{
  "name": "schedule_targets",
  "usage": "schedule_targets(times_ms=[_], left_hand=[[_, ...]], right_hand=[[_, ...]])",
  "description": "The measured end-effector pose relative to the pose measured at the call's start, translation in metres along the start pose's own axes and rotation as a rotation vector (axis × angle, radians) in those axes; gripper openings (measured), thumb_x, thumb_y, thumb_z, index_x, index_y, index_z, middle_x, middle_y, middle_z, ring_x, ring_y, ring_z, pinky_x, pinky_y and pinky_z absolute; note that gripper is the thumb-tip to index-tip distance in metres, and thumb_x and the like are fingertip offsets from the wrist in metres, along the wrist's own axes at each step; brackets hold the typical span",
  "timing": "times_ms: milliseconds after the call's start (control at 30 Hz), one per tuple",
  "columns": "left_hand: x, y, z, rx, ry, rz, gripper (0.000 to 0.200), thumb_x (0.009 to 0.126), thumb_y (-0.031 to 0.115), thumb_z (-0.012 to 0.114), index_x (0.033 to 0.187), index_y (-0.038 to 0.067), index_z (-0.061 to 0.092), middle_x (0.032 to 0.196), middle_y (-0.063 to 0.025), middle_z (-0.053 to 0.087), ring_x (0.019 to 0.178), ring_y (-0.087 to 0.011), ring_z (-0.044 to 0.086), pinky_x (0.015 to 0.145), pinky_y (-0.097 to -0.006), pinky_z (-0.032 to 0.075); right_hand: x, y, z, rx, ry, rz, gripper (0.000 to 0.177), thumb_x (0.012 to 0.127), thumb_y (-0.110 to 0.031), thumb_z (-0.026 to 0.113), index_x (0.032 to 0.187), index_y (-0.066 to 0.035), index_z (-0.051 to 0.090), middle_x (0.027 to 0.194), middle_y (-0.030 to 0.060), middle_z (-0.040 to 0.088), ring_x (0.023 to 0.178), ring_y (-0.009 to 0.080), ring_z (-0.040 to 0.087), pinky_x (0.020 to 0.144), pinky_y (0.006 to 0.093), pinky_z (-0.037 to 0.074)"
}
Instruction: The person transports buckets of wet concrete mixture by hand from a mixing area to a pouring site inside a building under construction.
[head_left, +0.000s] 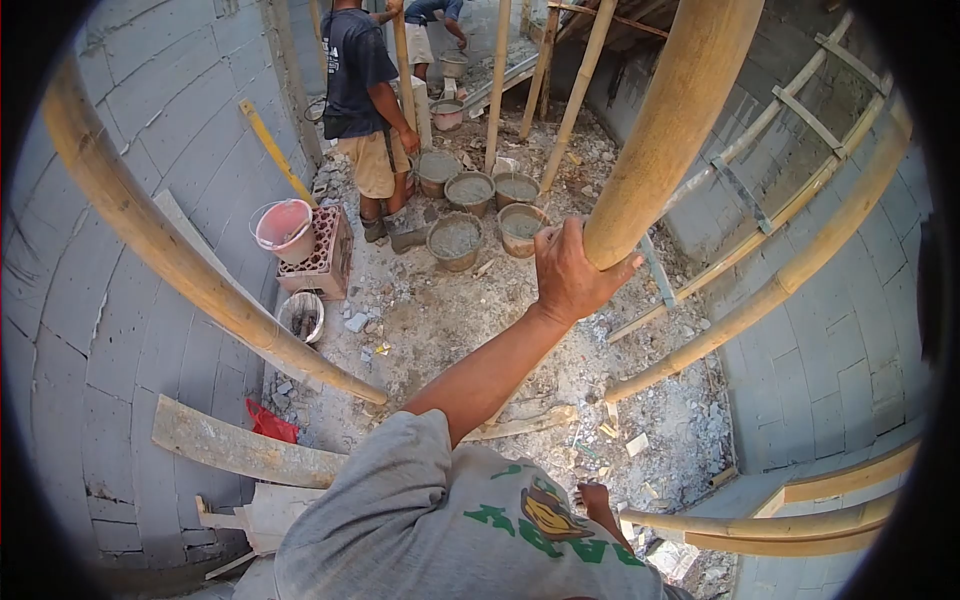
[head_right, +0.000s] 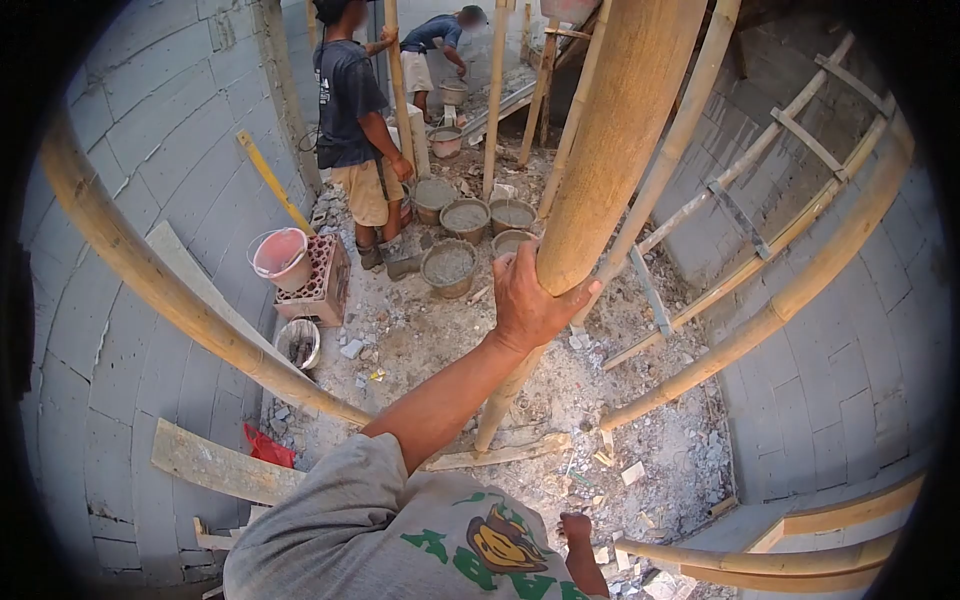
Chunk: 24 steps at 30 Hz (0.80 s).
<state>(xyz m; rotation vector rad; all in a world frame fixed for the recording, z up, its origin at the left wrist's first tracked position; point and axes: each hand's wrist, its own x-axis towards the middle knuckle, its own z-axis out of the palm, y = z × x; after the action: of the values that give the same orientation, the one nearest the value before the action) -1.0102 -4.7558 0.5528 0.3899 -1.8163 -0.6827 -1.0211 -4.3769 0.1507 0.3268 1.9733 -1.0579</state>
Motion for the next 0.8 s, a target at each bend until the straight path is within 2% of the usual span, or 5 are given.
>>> schedule_targets(times_ms=[467,567,633,733,800], left_hand=[[-0.001,-0.001,0.0,-0.005,0.038,0.031,0.058,0.06,0.038,0.069,0.094,0.002,0.041,0.079,-0.0119,0.051,0.074,-0.026,0.05,0.075,-0.0384,0.03],[-0.001,-0.002,-0.002,-0.007,0.013,0.027,0.057,0.061,0.037,0.069,0.094,0.002,0.04,0.078,-0.0116,0.052,0.072,-0.0259,0.05,0.074,-0.0381,0.029],[-0.001,-0.002,-0.003,-0.006,-0.02,0.021,0.056,0.061,0.037,0.069,0.094,0.001,0.04,0.077,-0.0116,0.052,0.072,-0.0258,0.051,0.073,-0.0379,0.029],[-0.001,-0.003,-0.001,-0.003,-0.009,0.039,0.056,0.062,0.037,0.069,0.094,0.002,0.039,0.078,-0.0118,0.052,0.071,-0.0261,0.051,0.073,-0.038,0.029],[-0.001,-0.002,0.0,0.01,-0.002,0.032,0.056,0.062,0.038,0.068,0.094,0.002,0.039,0.077,-0.0114,0.052,0.071,-0.0258,0.051,0.074,-0.0382,0.029]], right_hand=[[0.007,0.003,-0.001,-0.001,-0.079,-0.015,0.015,0.069,-0.011,0.055,0.068,0.004,0.052,0.06,0.0131,0.055,0.044,0.0221,0.054,0.038,0.0303,0.043],[0.009,0.002,-0.003,-0.009,-0.076,0.022,0.015,0.069,-0.011,0.054,0.069,0.003,0.051,0.06,0.0125,0.055,0.043,0.0221,0.053,0.038,0.0307,0.043],[0.011,-0.002,-0.004,-0.064,-0.075,0.018,0.011,0.076,-0.012,0.051,0.076,-0.001,0.049,0.06,0.0101,0.053,0.047,0.0208,0.052,0.041,0.031,0.042],[0.013,-0.01,-0.001,0.002,-0.076,-0.029,0.015,0.071,-0.012,0.054,0.075,0.002,0.052,0.061,0.0114,0.055,0.045,0.0206,0.054,0.039,0.03,0.043],[0.005,-0.022,0.005,0.023,-0.069,-0.048,0.014,0.073,-0.012,0.053,0.077,0.001,0.053,0.062,0.0107,0.055,0.047,0.0202,0.053,0.041,0.03,0.044]])
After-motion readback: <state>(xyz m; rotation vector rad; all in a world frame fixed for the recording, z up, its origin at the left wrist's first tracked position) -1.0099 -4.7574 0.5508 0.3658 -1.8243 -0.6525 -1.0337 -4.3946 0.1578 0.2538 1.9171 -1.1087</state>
